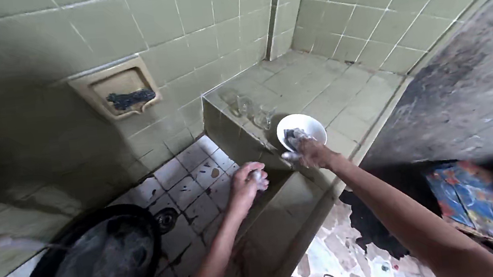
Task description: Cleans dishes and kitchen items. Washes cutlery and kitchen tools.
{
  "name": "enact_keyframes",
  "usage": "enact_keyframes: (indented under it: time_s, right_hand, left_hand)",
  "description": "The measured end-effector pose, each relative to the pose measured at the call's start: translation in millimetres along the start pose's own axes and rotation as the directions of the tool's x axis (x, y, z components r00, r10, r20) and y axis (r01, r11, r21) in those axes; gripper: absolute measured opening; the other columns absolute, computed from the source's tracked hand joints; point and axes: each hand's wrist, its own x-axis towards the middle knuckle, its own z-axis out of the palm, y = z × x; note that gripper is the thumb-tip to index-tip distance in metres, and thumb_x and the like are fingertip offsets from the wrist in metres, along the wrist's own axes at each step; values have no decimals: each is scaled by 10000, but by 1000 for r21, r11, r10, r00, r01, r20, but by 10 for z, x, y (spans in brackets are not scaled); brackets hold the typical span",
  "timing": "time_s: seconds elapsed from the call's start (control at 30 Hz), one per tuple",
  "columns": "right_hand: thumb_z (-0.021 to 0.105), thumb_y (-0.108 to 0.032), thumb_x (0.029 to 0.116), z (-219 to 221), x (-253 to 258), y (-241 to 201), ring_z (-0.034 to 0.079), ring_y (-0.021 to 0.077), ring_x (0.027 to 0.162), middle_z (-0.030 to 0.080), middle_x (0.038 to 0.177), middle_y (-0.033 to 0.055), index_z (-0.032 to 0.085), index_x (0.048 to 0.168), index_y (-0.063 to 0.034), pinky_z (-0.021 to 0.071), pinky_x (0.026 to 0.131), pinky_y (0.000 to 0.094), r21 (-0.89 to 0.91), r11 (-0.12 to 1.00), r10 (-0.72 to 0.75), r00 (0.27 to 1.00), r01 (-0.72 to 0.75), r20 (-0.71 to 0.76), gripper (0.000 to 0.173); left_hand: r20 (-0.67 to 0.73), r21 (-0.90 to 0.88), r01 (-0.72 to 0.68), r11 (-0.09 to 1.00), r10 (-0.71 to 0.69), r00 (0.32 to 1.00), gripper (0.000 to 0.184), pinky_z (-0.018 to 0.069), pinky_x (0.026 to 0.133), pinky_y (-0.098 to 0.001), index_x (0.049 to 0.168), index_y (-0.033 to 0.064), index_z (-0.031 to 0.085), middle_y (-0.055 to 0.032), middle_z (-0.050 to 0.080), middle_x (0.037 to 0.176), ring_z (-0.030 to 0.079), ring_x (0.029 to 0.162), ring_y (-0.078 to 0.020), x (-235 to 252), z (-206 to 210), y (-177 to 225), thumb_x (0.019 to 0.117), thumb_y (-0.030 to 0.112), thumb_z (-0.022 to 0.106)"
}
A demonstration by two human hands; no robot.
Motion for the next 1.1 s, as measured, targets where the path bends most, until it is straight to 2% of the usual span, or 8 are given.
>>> enact_keyframes:
  time_s: [0.13,0.3,0.57,0.77,0.9,1.0,1.07,1.1]
  right_hand:
    - [701,-177,958,-22,-114,19,475,465,1370,441,1525,283,509,1473,17,417,1101,590,-104,993,-50,999,52,21,583]
    - [702,-47,912,-6,-263,-55,661,473,1063,675,1159,285,733,1093,50,522,909,630,-30,997,-72,981,68,-183,207]
    - [718,-58,842,10,-519,-186,721,421,829,730,848,204,764,953,11,559,752,629,27,998,-34,915,49,-403,139]
    - [718,-41,722,255,-792,-664,736,370,826,737,890,181,770,911,18,600,674,523,-192,917,-399,774,351,-491,205]
    - [776,36,771,326,-738,-944,694,412,1075,722,1142,215,763,1013,21,562,911,582,-166,793,-606,788,586,-112,243]
    - [677,2,855,513,-301,-1184,585,333,1324,650,1368,156,720,1209,-13,481,1112,493,-316,491,-869,481,812,-113,357]
    - [670,-20,874,703,-169,-1628,670,322,1200,702,1265,158,726,1191,-6,548,1020,480,-342,464,-886,426,817,-183,322]
    - [726,-2,824,773,-228,-1957,734,340,1001,744,1099,174,754,1114,6,606,850,494,-296,533,-846,493,792,-204,292]
  left_hand:
    - [9,-18,82,996,-82,997,361,545,959,-468,1406,-58,492,-273,598,1296,667,1082,-338,452,489,187,1108,125,402]
    - [-72,-113,175,978,-183,980,387,477,1020,-516,1382,-61,500,-277,559,1335,575,1196,-370,1006,993,99,1077,177,511]
    - [-78,-455,389,801,-471,879,338,489,875,-488,1402,16,478,-220,575,1215,569,1036,-314,1106,1400,205,1095,145,420]
    - [-108,-441,370,817,-458,882,163,474,619,-316,1182,14,517,-79,525,831,520,675,-160,425,821,296,1063,91,437]
    - [-232,-381,281,881,-385,893,300,524,763,-393,1315,-34,503,-171,594,1069,590,869,-227,-176,-28,131,1021,6,461]
    - [-297,-201,246,948,-298,907,289,535,746,-413,1238,-41,560,-168,619,1028,610,863,-230,-630,-724,2,953,-22,517]
    - [-386,-237,221,946,-301,872,365,532,786,-440,1334,-3,529,-186,615,1135,610,945,-260,-884,-1025,-31,971,13,500]
    - [-463,-311,174,934,-309,831,422,528,839,-464,1422,35,485,-195,601,1236,606,1027,-282,-994,-1106,-65,1000,36,486]
